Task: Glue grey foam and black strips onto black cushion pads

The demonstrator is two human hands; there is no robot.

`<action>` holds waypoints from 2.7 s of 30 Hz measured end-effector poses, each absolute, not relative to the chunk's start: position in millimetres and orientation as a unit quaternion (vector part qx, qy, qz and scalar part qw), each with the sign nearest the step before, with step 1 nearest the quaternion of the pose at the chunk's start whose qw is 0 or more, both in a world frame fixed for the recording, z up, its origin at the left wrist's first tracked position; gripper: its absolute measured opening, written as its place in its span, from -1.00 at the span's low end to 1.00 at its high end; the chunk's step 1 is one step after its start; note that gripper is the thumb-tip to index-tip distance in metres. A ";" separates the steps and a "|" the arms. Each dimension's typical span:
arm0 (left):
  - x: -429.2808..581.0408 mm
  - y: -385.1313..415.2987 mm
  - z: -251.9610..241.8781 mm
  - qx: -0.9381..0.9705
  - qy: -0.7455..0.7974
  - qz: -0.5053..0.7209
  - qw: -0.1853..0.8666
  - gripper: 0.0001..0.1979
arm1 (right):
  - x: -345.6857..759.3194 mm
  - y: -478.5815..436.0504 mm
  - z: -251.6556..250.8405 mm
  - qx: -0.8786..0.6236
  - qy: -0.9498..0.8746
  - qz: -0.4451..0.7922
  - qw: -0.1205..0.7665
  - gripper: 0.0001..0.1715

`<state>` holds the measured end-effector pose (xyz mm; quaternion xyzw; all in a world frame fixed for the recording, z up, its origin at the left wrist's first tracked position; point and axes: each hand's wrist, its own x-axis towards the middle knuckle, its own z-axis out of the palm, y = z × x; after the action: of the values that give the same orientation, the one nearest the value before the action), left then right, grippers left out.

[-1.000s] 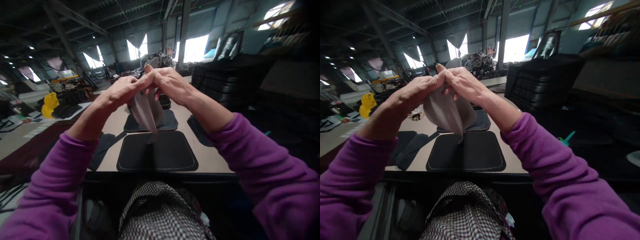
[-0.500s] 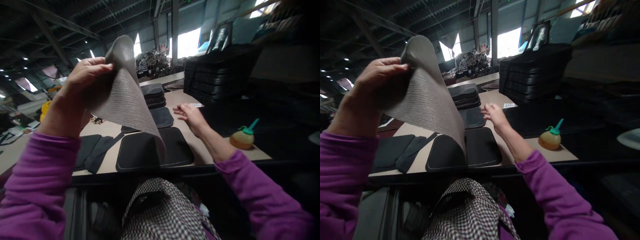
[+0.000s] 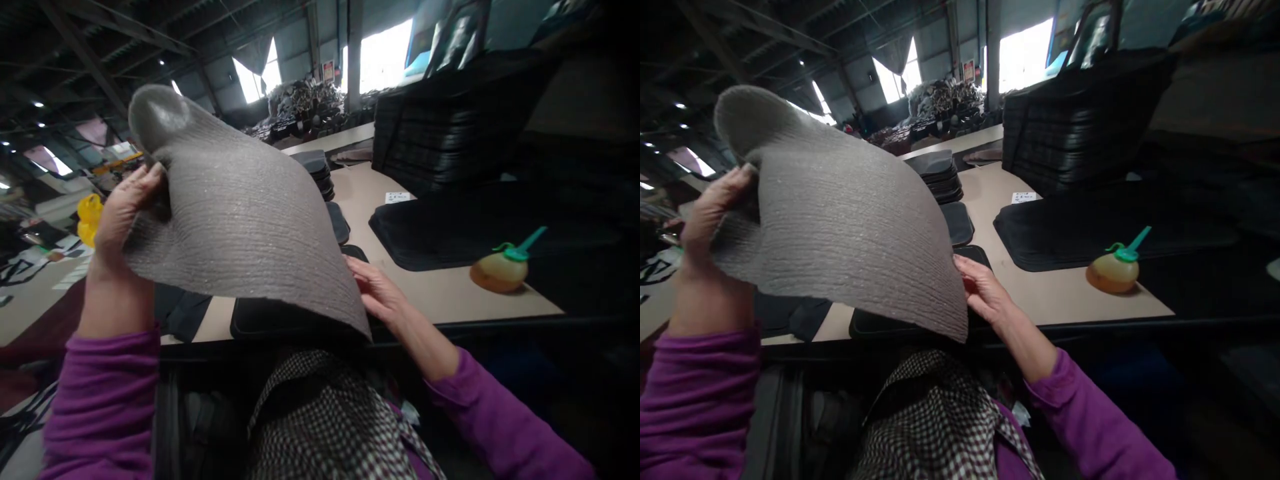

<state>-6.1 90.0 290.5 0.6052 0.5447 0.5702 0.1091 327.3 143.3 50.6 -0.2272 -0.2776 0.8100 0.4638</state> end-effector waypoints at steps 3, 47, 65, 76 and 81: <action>-46.6 79.3 231.5 0.509 0.569 0.594 0.255 -0.43 | 359.8 145.3 57.3 -0.299 -0.331 0.724 0.526 -0.56; -63.5 54.2 9.7 0.485 0.780 0.352 0.182 -0.46 | 407.4 186.8 -16.7 -0.563 -0.649 0.355 0.368 -0.50; -69.3 74.1 -3.0 0.570 0.756 0.293 0.132 -0.52 | 400.8 199.8 -24.9 -0.531 -0.761 0.208 0.310 -0.63; -64.9 67.6 0.1 0.558 0.758 0.316 0.119 -0.56 | 400.6 196.2 -19.0 -0.535 -0.757 0.206 0.314 -0.64; -65.5 69.9 -1.0 0.563 0.752 0.322 0.119 -0.55 | 401.5 195.5 -19.4 -0.544 -0.751 0.207 0.311 -0.63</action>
<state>-65.5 69.9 -1.0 0.5628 0.7519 0.3220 0.1189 401.5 195.5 -19.4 -0.5443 -0.7512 0.2069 0.3108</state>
